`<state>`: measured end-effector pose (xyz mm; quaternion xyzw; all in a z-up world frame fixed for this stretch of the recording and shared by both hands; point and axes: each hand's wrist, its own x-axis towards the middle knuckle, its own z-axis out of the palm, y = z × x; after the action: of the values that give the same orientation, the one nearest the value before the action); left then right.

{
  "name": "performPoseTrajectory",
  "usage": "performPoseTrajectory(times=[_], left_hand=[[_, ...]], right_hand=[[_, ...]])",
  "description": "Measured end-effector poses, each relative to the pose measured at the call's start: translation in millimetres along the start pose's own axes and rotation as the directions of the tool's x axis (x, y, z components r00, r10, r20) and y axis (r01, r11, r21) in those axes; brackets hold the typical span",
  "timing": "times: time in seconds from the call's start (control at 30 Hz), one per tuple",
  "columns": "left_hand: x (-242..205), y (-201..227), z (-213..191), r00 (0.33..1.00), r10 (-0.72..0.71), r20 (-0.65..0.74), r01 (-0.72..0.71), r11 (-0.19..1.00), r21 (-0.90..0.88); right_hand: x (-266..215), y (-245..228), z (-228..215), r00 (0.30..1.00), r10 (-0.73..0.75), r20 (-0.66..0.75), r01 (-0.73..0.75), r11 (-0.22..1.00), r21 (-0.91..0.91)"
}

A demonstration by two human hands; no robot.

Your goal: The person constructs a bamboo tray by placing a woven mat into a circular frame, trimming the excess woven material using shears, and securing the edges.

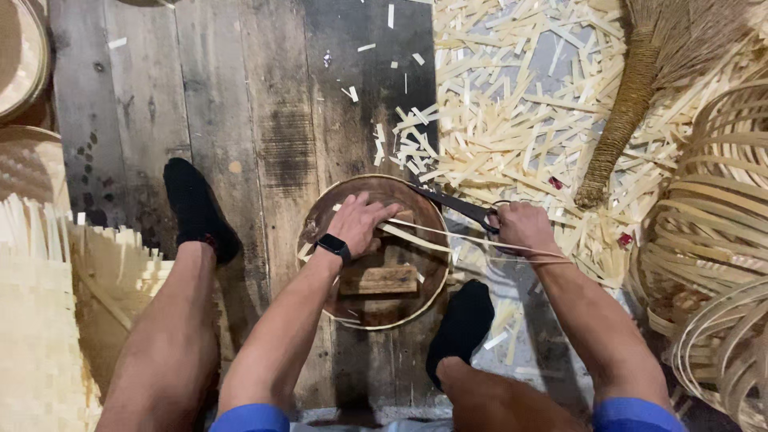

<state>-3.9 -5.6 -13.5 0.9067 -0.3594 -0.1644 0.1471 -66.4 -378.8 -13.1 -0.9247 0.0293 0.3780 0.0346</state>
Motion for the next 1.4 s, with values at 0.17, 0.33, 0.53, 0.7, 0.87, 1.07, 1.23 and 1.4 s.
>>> performPoseTrajectory(times=[0.17, 0.33, 0.53, 0.7, 0.87, 1.07, 1.23, 1.4], left_hand=[[3, 11, -18, 0.997, -0.038, 0.068, 0.041, 0.999, -0.036], [6, 20, -38, 0.987, -0.069, 0.148, 0.076, 0.996, -0.048], [8, 21, -44, 0.994, -0.04, 0.104, 0.044, 0.998, -0.035], [17, 36, -74, 0.947, -0.12, 0.299, 0.143, 0.988, -0.057], [27, 58, -64, 0.954, -0.299, 0.0, 0.282, 0.9, -0.332], [24, 173, -10, 0.938, -0.338, -0.079, 0.094, 0.467, -0.879], [-3, 272, -6, 0.957, -0.005, 0.291, 0.259, 0.473, -0.842], [2, 292, 2, 0.943, 0.332, 0.001, -0.229, 0.654, -0.721]], right_hand=[[-2, -27, -13, 0.967, -0.133, -0.217, 0.122, 0.99, -0.066], [22, -55, -22, 0.909, -0.226, -0.35, 0.209, 0.974, -0.086], [35, -32, -22, 0.964, -0.13, -0.232, 0.138, 0.99, 0.016], [16, 7, -36, 0.983, 0.184, 0.026, -0.186, 0.98, 0.078], [0, 37, 30, 0.854, 0.317, -0.411, -0.33, 0.943, 0.043], [-93, -1, 59, 0.943, 0.137, -0.304, 0.195, 0.511, 0.837], [-204, -16, 63, 0.858, 0.315, -0.406, 0.393, 0.105, 0.913], [-343, 55, 137, 0.819, 0.421, -0.39, 0.037, 0.639, 0.768]])
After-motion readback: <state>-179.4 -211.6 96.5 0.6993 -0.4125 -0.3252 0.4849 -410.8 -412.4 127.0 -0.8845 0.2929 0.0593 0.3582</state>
